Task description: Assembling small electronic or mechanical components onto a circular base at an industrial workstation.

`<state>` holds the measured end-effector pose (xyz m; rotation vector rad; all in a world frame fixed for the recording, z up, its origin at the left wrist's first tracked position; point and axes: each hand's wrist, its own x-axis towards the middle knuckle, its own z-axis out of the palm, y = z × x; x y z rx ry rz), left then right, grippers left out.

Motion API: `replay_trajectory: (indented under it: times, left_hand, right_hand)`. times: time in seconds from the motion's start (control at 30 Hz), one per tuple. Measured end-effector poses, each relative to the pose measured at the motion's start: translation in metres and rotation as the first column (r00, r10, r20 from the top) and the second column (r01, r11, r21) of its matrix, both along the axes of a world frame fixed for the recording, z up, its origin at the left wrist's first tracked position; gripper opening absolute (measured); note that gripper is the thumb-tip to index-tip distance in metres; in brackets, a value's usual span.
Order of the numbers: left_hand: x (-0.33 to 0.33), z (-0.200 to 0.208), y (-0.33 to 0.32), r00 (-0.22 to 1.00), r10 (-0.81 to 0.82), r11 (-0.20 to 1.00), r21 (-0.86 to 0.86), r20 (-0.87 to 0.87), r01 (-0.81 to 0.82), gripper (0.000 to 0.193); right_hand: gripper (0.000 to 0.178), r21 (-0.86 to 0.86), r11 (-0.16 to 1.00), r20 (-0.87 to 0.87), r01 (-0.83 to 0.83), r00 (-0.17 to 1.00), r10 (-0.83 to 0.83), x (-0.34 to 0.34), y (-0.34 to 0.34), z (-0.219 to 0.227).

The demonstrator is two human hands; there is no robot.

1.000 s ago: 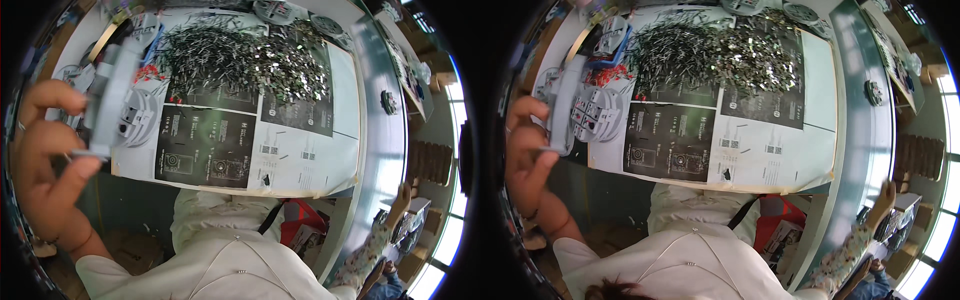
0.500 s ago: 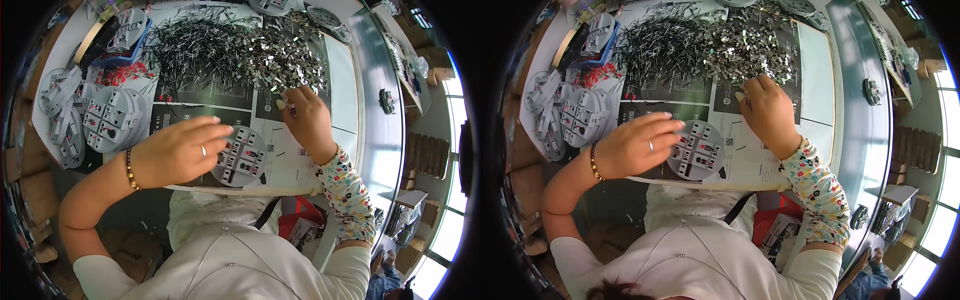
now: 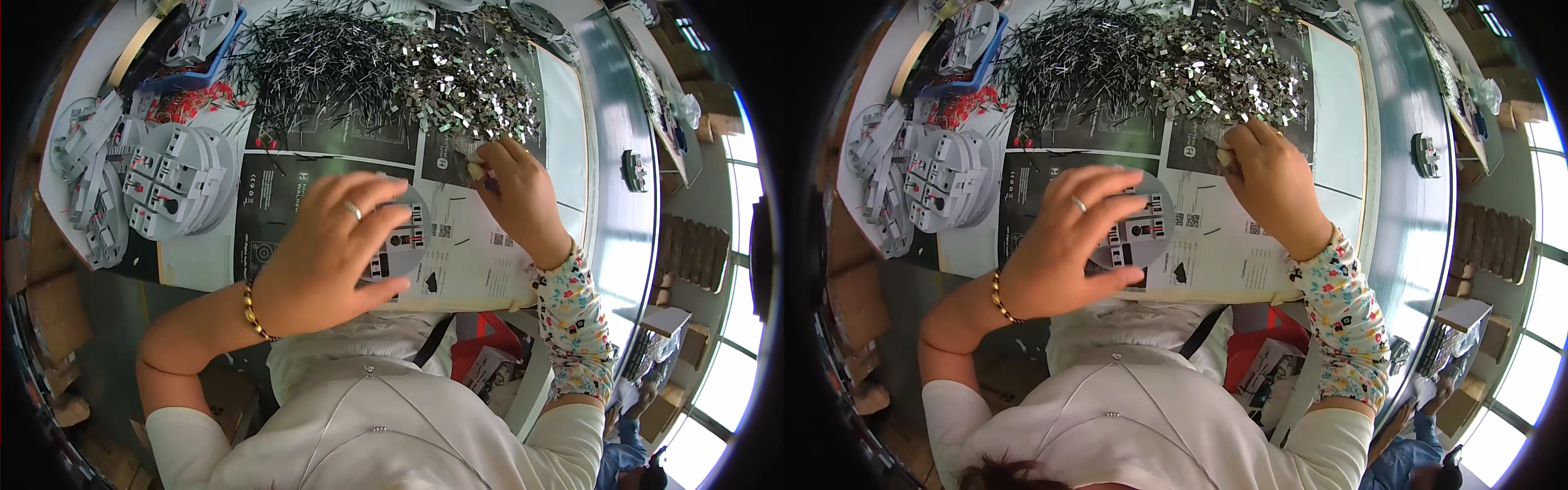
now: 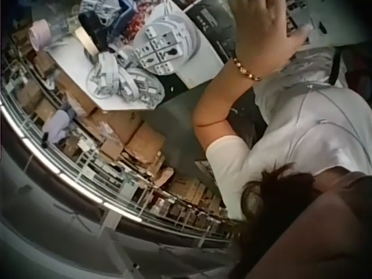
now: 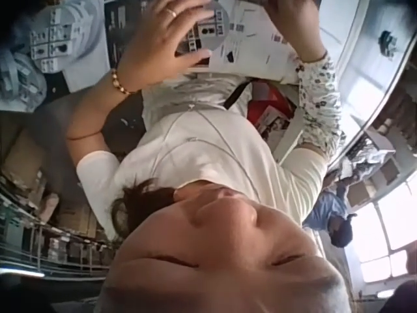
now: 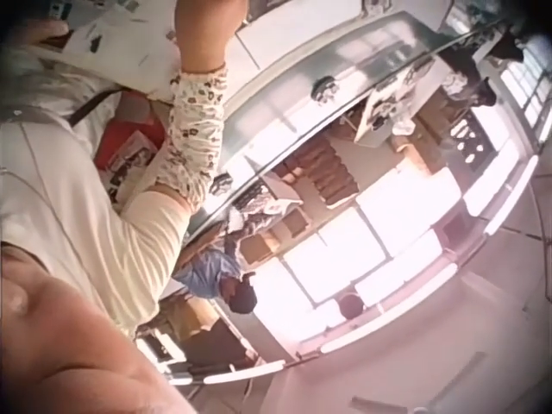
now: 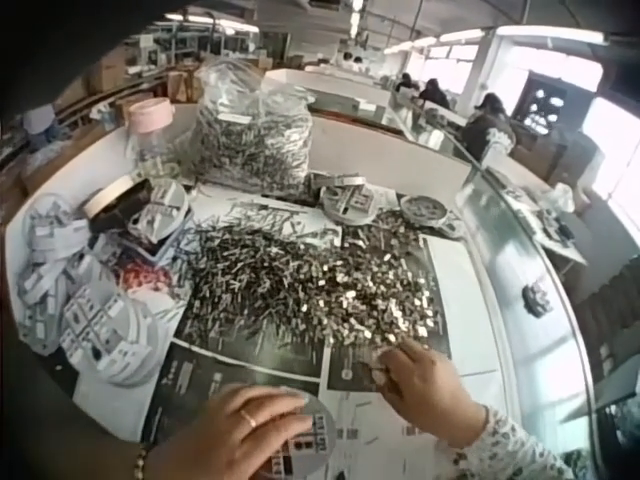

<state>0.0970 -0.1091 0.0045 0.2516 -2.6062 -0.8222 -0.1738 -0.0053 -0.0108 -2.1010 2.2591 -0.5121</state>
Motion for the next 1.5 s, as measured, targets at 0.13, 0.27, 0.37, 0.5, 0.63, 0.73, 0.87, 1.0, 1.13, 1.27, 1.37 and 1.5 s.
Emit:
replay_trajectory:
  times: [0.13,0.27,0.37,0.5,0.63,0.73,0.87,1.0,1.13,1.27,1.37,1.5]
  left_hand:
    - [-0.009,0.001,-0.004,0.999,0.027,0.999,0.024,0.020,-0.027,0.052]
    - [-0.008,-0.005,0.003,0.999,0.010,0.999,-0.047,0.045,-0.008,0.051]
    - [-0.007,-0.008,0.005,0.998,-0.014,0.992,-0.123,0.066,0.022,0.049]
    - [-0.013,0.001,-0.013,0.990,0.097,0.995,-0.004,-0.104,-0.098,0.037]
    - [-0.019,0.024,-0.016,0.985,0.090,0.993,-0.063,-0.145,-0.100,0.030]
    - [-0.023,0.026,-0.018,0.971,0.072,0.993,-0.077,-0.229,-0.092,0.026]
    - [-0.022,0.024,-0.019,0.911,0.038,0.996,-0.060,-0.411,-0.068,0.021]
    - [-0.013,0.013,-0.005,0.934,0.093,0.914,0.401,-0.345,0.057,0.022]
    - [-0.012,-0.004,-0.001,0.972,0.102,0.994,0.064,-0.214,-0.090,0.019]
    - [-0.008,-0.022,0.003,0.980,0.087,0.995,-0.041,-0.180,-0.096,0.016]
    - [-0.005,-0.029,0.003,0.980,0.059,0.998,-0.025,-0.191,-0.065,0.015]
    - [-0.003,-0.029,0.000,0.984,0.065,0.995,0.089,-0.165,-0.051,0.017]
  right_hand:
    - [0.027,-0.050,0.998,0.156,0.047,0.987,-0.039,0.004,0.003,0.000]
    - [0.026,-0.094,0.993,0.172,0.065,0.984,-0.048,0.016,-0.003,-0.003]
    - [0.025,-0.120,0.991,0.139,0.066,0.989,-0.049,0.022,-0.004,-0.003]
    - [0.024,-0.144,0.978,0.129,-0.154,0.976,0.173,0.035,0.000,0.027]
    - [0.021,-0.237,0.940,-0.019,-0.246,0.968,0.249,0.072,0.000,0.069]
    - [0.019,-0.248,0.937,0.033,-0.246,0.964,0.262,0.078,0.002,0.080]
    - [0.017,-0.175,0.971,0.354,-0.162,0.910,0.216,0.081,0.007,0.082]
    - [0.016,-0.232,0.969,0.632,-0.090,0.743,0.221,0.086,0.015,0.064]
    - [0.018,-0.156,0.978,0.564,-0.138,0.800,0.203,0.082,0.027,0.054]
    - [0.025,-0.065,0.986,0.548,-0.151,0.820,0.162,0.083,0.041,0.048]
    - [0.030,0.000,0.989,0.554,-0.151,0.823,0.126,0.084,0.046,0.044]
    - [0.030,-0.095,0.981,0.441,-0.167,0.877,0.192,0.087,0.041,0.038]
